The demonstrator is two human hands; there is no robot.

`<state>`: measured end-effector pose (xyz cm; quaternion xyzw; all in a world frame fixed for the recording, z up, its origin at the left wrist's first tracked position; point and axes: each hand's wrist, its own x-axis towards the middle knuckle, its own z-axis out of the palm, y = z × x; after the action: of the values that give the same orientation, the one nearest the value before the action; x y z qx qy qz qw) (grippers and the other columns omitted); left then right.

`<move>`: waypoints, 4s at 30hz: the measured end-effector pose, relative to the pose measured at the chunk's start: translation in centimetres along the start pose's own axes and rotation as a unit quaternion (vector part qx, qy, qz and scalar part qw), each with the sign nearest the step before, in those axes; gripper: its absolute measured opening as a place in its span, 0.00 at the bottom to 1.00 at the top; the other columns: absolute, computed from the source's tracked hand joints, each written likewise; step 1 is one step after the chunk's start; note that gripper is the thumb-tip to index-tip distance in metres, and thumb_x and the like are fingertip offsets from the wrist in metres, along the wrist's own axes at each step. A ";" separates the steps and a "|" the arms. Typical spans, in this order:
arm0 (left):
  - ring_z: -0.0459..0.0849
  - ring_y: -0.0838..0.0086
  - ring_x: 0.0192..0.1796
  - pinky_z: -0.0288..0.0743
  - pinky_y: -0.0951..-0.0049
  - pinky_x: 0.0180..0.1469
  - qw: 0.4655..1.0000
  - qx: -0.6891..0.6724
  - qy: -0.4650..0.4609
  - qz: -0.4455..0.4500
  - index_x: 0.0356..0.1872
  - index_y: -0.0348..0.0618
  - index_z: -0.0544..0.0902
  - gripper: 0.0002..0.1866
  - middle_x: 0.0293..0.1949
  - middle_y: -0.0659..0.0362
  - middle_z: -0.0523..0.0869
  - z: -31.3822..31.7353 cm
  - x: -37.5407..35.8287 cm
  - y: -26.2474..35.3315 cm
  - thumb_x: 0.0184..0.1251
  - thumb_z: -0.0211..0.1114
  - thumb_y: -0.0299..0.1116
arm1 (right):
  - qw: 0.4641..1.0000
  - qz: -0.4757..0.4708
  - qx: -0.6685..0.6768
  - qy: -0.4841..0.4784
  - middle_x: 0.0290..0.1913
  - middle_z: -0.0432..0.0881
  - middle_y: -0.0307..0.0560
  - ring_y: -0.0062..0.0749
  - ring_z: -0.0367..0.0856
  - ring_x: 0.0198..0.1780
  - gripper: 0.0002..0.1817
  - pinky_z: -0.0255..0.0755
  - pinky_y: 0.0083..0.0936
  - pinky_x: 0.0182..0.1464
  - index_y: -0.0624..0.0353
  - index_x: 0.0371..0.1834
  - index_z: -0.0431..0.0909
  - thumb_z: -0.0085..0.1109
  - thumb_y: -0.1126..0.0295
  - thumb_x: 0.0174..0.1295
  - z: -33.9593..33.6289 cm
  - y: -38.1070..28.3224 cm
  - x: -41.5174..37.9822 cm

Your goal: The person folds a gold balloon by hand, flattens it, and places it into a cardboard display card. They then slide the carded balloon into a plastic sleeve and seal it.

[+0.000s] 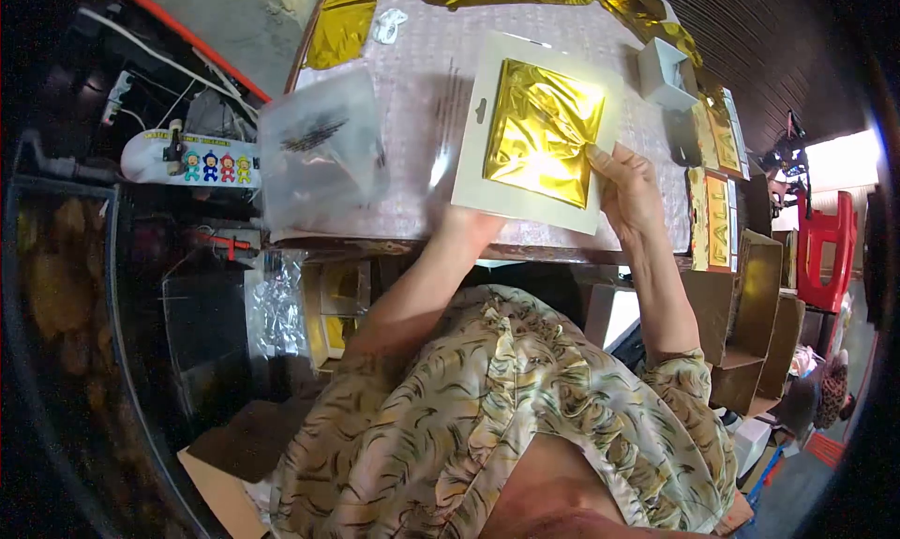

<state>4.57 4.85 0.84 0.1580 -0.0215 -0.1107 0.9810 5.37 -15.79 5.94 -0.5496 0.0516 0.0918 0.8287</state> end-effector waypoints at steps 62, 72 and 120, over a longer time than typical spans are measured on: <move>0.80 0.69 0.63 0.77 0.68 0.65 0.979 0.168 0.115 0.027 0.73 0.43 0.70 0.26 0.65 0.56 0.80 -2.1 1.1 4.7 0.85 0.53 0.49 | 0.990 0.112 0.080 0.019 0.60 0.85 0.46 0.32 0.83 0.62 0.25 0.73 0.30 0.69 0.65 0.66 0.76 0.69 0.70 0.68 2.7 0.6 -2.0; 0.80 0.78 0.55 0.77 0.77 0.60 0.819 0.559 -0.127 0.036 0.79 0.44 0.68 0.37 0.73 0.50 0.75 2.5 1.3 12.4 0.70 0.72 0.27 | 0.991 0.102 0.081 0.035 0.48 0.90 0.46 0.29 0.88 0.51 0.10 0.79 0.28 0.62 0.63 0.49 0.83 0.69 0.74 0.68 0.7 0.7 -2.2; 0.84 0.74 0.58 0.78 0.67 0.62 0.947 0.306 -0.035 -0.095 0.64 0.36 0.80 0.18 0.58 0.58 0.87 -0.3 -1.7 6.9 0.77 0.65 0.27 | 0.982 -0.045 -0.163 0.090 0.44 0.90 0.47 0.26 0.88 0.46 0.32 0.82 0.23 0.51 0.63 0.66 0.76 0.77 0.80 0.57 2.2 -1.2 -3.4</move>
<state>4.36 11.66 2.74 0.4483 -0.0734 -0.1964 0.8690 2.25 -14.51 8.50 -0.6850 0.0856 0.0120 0.7233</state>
